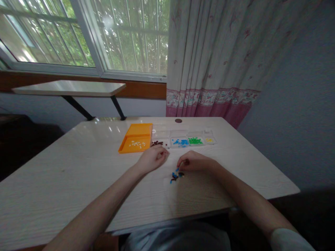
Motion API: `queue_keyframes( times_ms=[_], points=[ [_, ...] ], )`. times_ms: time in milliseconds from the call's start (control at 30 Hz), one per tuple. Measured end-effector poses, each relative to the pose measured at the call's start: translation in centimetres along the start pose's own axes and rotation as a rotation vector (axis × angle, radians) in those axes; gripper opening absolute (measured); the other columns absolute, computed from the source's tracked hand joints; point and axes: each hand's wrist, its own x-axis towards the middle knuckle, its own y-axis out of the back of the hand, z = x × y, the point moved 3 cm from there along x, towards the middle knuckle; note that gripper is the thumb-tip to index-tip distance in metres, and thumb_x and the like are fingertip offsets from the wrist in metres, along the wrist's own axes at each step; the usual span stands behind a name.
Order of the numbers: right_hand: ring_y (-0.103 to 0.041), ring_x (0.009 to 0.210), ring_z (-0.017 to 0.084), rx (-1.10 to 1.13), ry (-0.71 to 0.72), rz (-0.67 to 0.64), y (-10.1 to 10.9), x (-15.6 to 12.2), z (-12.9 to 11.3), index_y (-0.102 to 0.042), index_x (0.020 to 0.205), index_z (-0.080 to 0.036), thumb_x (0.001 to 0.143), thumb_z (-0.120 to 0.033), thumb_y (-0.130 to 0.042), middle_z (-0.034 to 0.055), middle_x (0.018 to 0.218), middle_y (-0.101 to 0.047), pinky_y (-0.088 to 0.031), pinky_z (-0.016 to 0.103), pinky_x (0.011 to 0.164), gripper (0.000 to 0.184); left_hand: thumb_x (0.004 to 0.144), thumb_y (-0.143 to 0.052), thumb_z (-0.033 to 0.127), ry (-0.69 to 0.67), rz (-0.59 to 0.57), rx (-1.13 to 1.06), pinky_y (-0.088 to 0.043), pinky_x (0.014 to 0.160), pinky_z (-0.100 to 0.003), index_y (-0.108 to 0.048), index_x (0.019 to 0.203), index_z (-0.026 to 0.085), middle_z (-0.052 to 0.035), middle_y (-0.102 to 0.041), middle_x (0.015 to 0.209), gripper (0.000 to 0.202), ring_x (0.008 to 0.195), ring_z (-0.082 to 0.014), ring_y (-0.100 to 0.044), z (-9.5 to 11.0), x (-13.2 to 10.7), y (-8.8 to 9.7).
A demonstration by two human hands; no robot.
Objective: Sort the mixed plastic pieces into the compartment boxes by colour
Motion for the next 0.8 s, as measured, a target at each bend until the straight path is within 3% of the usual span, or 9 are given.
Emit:
queue_keyframes(
  times_ms=[167, 333, 600, 800],
  points=[
    [-0.046, 0.049, 0.006, -0.075, 0.042, 0.027, -0.1, 0.0, -0.7, -0.068, 0.086, -0.019, 0.072, -0.024, -0.058, -0.0032, 0.056, -0.057, -0.033, 0.016, 0.051, 0.019, 0.078, -0.048, 0.019, -0.081, -0.145, -0.049, -0.041, 0.07, -0.022, -0.064, 0.083, 0.018, -0.0033, -0.06, 0.078, 0.017, 0.075, -0.0134, -0.055, 1.4, -0.2, -1.2],
    [-0.043, 0.048, 0.005, -0.131, 0.061, 0.235, -0.1, 0.1, -1.1, -0.066, 0.083, -0.018, 0.072, -0.022, -0.056, -0.004, 0.055, -0.054, -0.031, 0.016, 0.05, 0.016, 0.079, -0.05, 0.024, -0.126, -0.183, -0.146, -0.041, 0.067, -0.022, -0.064, 0.082, 0.018, -0.0033, -0.061, 0.078, 0.016, 0.072, -0.0124, -0.054, 1.8, -0.3, -1.3],
    [-0.036, 0.045, 0.005, -0.122, 0.094, 0.38, -0.6, 0.2, -1.2, -0.062, 0.083, -0.018, 0.073, -0.023, -0.055, -0.0062, 0.052, -0.047, -0.028, 0.016, 0.049, 0.014, 0.078, -0.052, 0.024, -0.183, -0.097, -0.227, -0.04, 0.064, -0.021, -0.064, 0.08, 0.017, -0.003, -0.062, 0.077, 0.014, 0.071, -0.0112, -0.054, 2.3, -0.3, -1.0],
    [-0.034, 0.043, 0.005, -0.092, 0.04, 0.474, -0.7, 0.4, -0.9, -0.062, 0.083, -0.018, 0.075, -0.03, -0.057, -0.0075, 0.047, -0.042, -0.026, 0.016, 0.047, 0.016, 0.075, -0.054, 0.022, -0.109, -0.007, -0.19, -0.04, 0.062, -0.02, -0.063, 0.078, 0.016, -0.0027, -0.06, 0.072, 0.012, 0.068, -0.0114, -0.053, 1.7, -0.2, -0.8]
  ],
)
